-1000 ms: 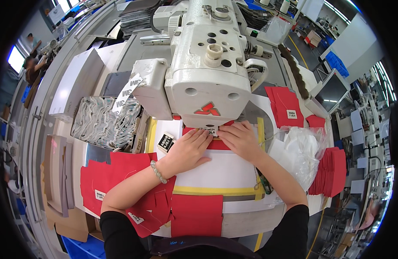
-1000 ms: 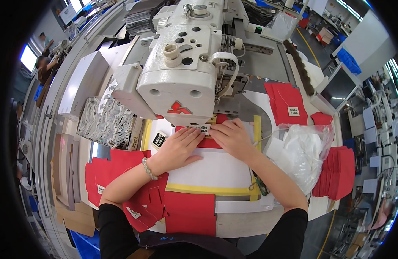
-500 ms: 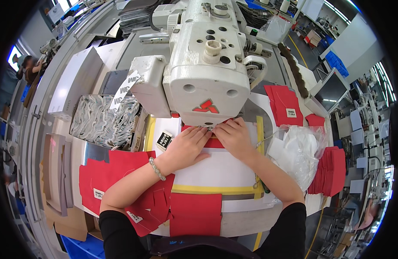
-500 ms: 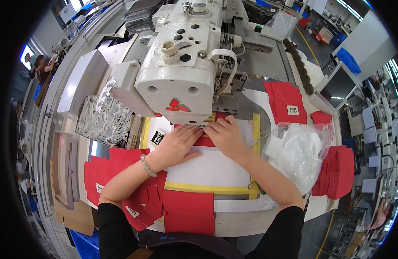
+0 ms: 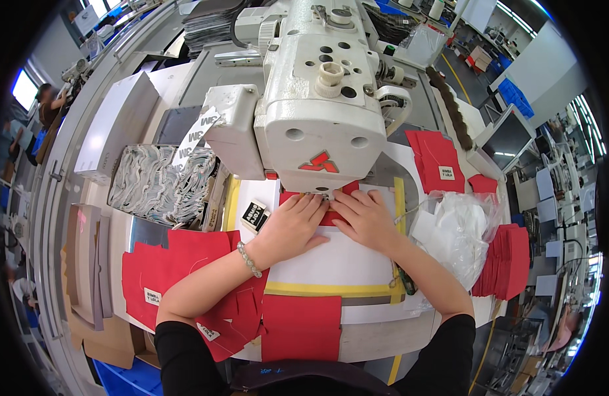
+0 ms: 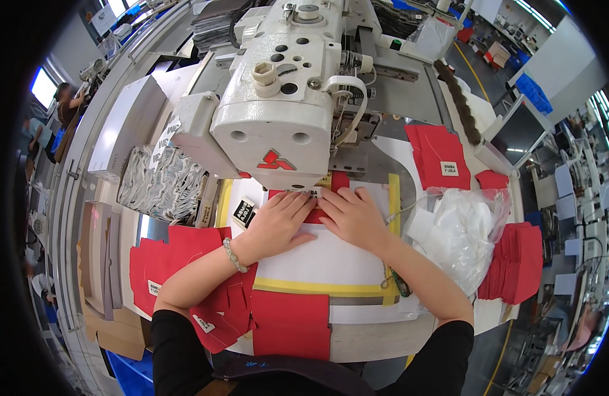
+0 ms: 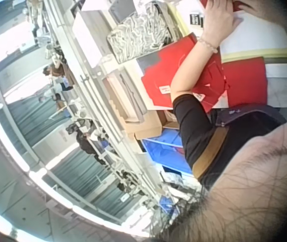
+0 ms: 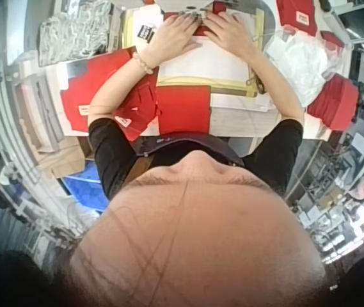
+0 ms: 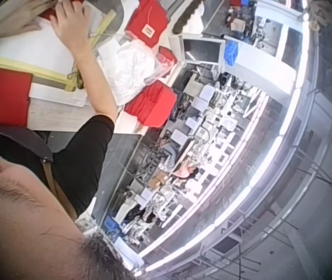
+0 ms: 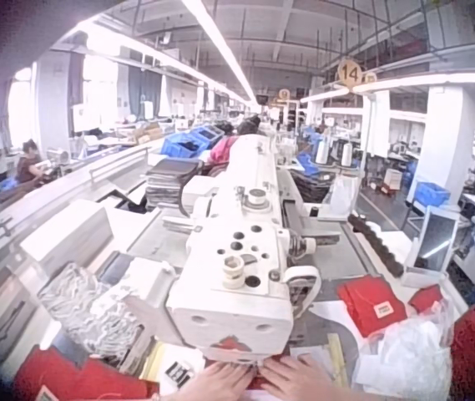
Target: The person sews small rectangular labels onto red fabric pieces using an industrial sewing machine. They repeatedly pick up a red fabric piece, place it under the presser foot, align a label, and sew it in place. After sewing, they cut the thread and move the finished piece to a blue bin.
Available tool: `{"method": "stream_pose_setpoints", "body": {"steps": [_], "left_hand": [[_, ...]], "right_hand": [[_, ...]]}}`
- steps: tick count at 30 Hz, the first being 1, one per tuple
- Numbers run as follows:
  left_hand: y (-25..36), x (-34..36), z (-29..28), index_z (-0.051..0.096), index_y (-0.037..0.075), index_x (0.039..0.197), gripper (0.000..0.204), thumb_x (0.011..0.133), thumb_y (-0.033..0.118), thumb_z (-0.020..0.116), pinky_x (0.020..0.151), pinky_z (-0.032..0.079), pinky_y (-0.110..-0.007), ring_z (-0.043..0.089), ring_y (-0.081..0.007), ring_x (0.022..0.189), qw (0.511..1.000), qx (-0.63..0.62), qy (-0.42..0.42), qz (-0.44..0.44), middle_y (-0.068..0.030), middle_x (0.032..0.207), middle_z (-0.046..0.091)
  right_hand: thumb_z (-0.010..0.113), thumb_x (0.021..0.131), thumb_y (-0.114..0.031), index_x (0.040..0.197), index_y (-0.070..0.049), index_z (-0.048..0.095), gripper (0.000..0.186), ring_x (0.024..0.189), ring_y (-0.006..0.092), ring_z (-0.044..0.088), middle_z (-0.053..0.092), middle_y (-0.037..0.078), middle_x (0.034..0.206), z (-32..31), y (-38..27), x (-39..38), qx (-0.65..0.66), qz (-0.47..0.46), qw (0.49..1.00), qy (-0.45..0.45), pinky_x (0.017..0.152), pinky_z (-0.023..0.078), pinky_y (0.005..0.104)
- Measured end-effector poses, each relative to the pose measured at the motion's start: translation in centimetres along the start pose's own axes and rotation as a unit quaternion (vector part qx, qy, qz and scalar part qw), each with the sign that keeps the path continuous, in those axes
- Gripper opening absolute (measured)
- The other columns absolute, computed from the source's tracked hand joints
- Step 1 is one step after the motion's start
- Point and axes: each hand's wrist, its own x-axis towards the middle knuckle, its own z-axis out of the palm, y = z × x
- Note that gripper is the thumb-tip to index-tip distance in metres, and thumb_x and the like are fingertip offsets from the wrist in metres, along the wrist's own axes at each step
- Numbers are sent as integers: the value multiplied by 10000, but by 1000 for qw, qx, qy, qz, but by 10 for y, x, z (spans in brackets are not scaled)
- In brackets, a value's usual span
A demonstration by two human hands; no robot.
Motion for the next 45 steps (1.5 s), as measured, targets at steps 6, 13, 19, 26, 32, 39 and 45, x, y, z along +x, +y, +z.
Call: {"method": "stream_pose_setpoints", "body": {"steps": [6, 13, 19, 26, 32, 39, 45], "left_hand": [[1, -5, -6, 507, 31, 1317, 637, 839, 423, 662, 1054, 359, -445, 487, -291, 1205, 999, 12, -34, -29, -153, 1297, 529], [-12, -18, -13, 470, 10, 1351, 712, 844, 479, 642, 1088, 323, -448, 475, -306, 1217, 999, -1, -34, -42, -155, 1311, 516], [-36, -18, -16, 456, -71, 1328, 858, 833, 614, 603, 1128, 283, -466, 439, -341, 1250, 996, 26, -57, -71, -187, 1316, 516], [-37, -14, -16, 521, -82, 1268, 873, 799, 650, 610, 1078, 335, -411, 460, -310, 1196, 995, 80, -22, -53, -167, 1245, 560], [-36, -11, -17, 541, -83, 1245, 863, 790, 647, 620, 1022, 373, -384, 478, -291, 1134, 996, 78, -16, -48, -146, 1208, 580], [-37, -11, -16, 553, -61, 1249, 848, 782, 642, 630, 1014, 378, -380, 478, -293, 1140, 996, 74, -11, -45, -135, 1222, 575], [-36, -10, -18, 558, -61, 1248, 849, 776, 641, 634, 1018, 377, -376, 476, -295, 1152, 995, 76, -22, -52, -135, 1257, 561]], "right_hand": [[666, 838, -261, 1110, -97, 624, 321, 1006, 198, 529, 600, 42, 1258, 2, 11, 0, 32, -24, 998, -40, 844, 394, 372], [639, 870, -269, 1226, -97, 610, 397, 1111, 191, 534, 597, 35, 1275, 5, 2, 8, 18, -38, 998, -42, 929, 383, 376], [621, 882, -278, 1330, -140, 551, 474, 1139, 206, 520, 583, -4, 1312, 21, 6, 10, 110, -16, 990, -88, 986, 330, 439], [604, 886, -283, 1324, -171, 555, 455, 1197, 206, 483, 569, 32, 1317, 19, 9, 10, 128, 6, 985, -118, 959, 333, 460], [605, 874, -269, 1307, -172, 558, 446, 1193, 220, 484, 563, 34, 1333, 16, 10, 9, 138, 13, 982, -126, 961, 329, 471], [605, 873, -268, 1300, -172, 558, 440, 1199, 242, 486, 566, 43, 1332, 15, 12, 12, 139, 9, 981, -138, 980, 321, 479], [615, 858, -250, 1278, -167, 579, 430, 1210, 241, 494, 575, 53, 1326, 12, 13, 13, 178, 22, 975, -130, 1017, 304, 488]]}}
